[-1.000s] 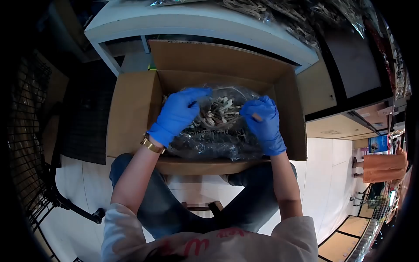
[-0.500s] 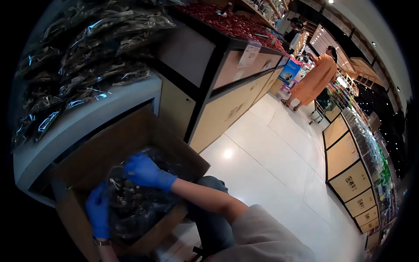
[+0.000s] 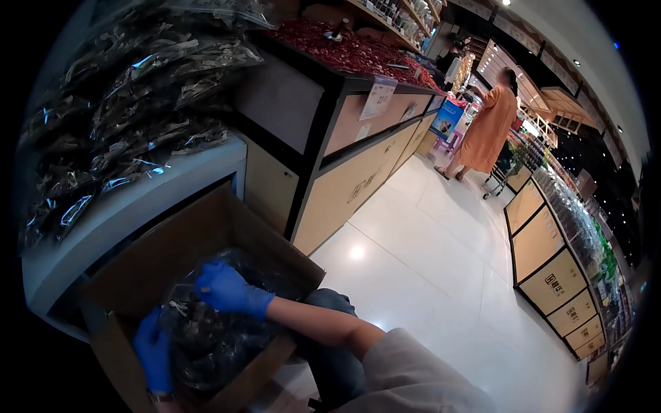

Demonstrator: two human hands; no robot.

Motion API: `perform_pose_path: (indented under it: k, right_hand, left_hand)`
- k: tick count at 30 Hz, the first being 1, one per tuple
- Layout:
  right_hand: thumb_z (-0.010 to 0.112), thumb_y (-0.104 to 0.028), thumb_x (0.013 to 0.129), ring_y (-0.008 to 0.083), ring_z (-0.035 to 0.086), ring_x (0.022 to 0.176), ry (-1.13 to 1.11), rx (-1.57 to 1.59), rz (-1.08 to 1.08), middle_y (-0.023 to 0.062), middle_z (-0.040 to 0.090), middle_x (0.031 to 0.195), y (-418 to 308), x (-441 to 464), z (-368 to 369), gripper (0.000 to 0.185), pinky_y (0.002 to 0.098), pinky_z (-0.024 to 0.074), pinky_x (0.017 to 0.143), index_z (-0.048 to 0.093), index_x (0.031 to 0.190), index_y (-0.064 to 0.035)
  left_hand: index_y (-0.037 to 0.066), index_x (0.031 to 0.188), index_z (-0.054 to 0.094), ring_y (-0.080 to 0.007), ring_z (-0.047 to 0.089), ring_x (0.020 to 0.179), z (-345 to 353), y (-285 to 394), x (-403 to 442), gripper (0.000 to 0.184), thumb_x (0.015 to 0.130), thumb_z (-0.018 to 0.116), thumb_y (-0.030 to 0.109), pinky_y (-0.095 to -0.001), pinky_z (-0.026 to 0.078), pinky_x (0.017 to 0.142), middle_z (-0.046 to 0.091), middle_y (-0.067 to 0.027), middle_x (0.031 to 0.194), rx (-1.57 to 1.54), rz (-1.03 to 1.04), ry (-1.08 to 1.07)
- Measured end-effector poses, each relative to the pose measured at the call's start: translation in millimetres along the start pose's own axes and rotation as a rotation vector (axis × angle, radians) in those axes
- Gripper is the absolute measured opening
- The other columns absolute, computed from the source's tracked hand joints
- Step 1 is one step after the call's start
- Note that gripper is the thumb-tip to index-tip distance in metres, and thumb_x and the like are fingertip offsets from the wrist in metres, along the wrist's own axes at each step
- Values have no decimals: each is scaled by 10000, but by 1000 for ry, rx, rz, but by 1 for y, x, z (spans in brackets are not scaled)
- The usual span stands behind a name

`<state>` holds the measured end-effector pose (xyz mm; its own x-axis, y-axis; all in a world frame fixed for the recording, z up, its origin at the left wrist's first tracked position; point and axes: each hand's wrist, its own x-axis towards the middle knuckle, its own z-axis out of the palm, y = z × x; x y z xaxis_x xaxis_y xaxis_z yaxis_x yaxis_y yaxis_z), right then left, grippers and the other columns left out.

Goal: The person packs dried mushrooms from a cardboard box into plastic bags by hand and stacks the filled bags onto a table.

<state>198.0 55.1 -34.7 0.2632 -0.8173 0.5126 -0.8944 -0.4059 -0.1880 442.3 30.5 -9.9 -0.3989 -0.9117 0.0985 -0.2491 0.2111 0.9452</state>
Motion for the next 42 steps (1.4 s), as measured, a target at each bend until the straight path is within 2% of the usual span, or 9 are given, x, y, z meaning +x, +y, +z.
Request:
perform_pose_path:
  k: [3, 6, 12, 16, 27, 28, 32, 34, 42]
  right_hand:
    - [642, -215, 666, 264, 552, 736, -82, 80, 207, 47, 602, 704, 5, 4, 1, 90, 402, 457, 647, 638, 617, -139]
    - [652, -225, 667, 275, 580, 757, 60, 144, 109, 74, 608, 701, 6, 8, -12, 98, 405, 467, 641, 642, 617, -141]
    - [674, -172, 632, 284, 600, 802, -142, -28, 163, 28, 630, 789, 6, 0, 13, 48, 394, 494, 721, 654, 675, -160]
    - [619, -146, 648, 297, 582, 737, 51, 111, 104, 73, 623, 713, 3, -2, -1, 32, 413, 499, 659, 644, 641, -128]
    - [637, -53, 666, 255, 596, 710, 105, 33, 52, 54, 638, 739, 10, 1, -32, 85, 346, 496, 669, 624, 631, -130]
    - [623, -18, 679, 247, 595, 704, 121, 58, 54, 50, 636, 722, 5, 2, -43, 116, 336, 488, 653, 597, 609, -108]
    - [619, 53, 580, 243, 573, 664, 57, 18, 56, 26, 633, 672, 10, 5, -22, 182, 348, 461, 606, 599, 576, -128]
    - [580, 63, 562, 228, 571, 650, 118, 57, 8, 6, 637, 671, 10, 16, -38, 195, 329, 447, 601, 596, 560, -131]
    - [600, 21, 548, 245, 535, 638, 85, 101, -9, -7, 595, 636, 1, 3, -33, 188, 351, 452, 579, 597, 576, -165]
  left_hand:
    - [-33, 1150, 602, -229, 573, 1112, 2, -16, 3, 367, 789, 537, -42, -321, 435, 954, 605, -163, 1194, 16, 34, -27]
    - [-41, 1177, 580, -231, 570, 1123, 3, -21, 9, 392, 788, 539, -40, -318, 433, 958, 593, -171, 1218, 25, 145, 15]
    - [-34, 1199, 573, -242, 574, 1112, 18, -24, 8, 419, 781, 548, -42, -324, 441, 946, 601, -165, 1205, -21, 147, -22]
    - [-5, 1228, 566, -215, 562, 1120, 10, -37, 15, 433, 798, 543, -46, -306, 439, 939, 600, -158, 1211, -262, -59, -14]
    - [52, 1192, 602, -249, 577, 1104, 21, -18, 6, 413, 783, 550, 30, -329, 432, 957, 616, -161, 1172, 39, 287, 84]
    - [2, 1239, 553, -175, 554, 1118, 14, -28, 4, 430, 810, 518, -10, -268, 417, 949, 600, -120, 1205, 32, 272, 50]
    - [36, 1275, 541, -87, 571, 886, 21, -28, 14, 486, 792, 522, -15, -219, 463, 796, 629, -75, 1142, -34, -82, -41]
    - [42, 1274, 544, -74, 553, 787, 21, -25, 26, 485, 792, 530, -11, -218, 465, 743, 653, -54, 1076, -289, -39, -12]
    - [10, 936, 700, -195, 678, 830, 22, -38, 13, 180, 794, 626, 93, -296, 516, 746, 701, -133, 884, 185, -89, 10]
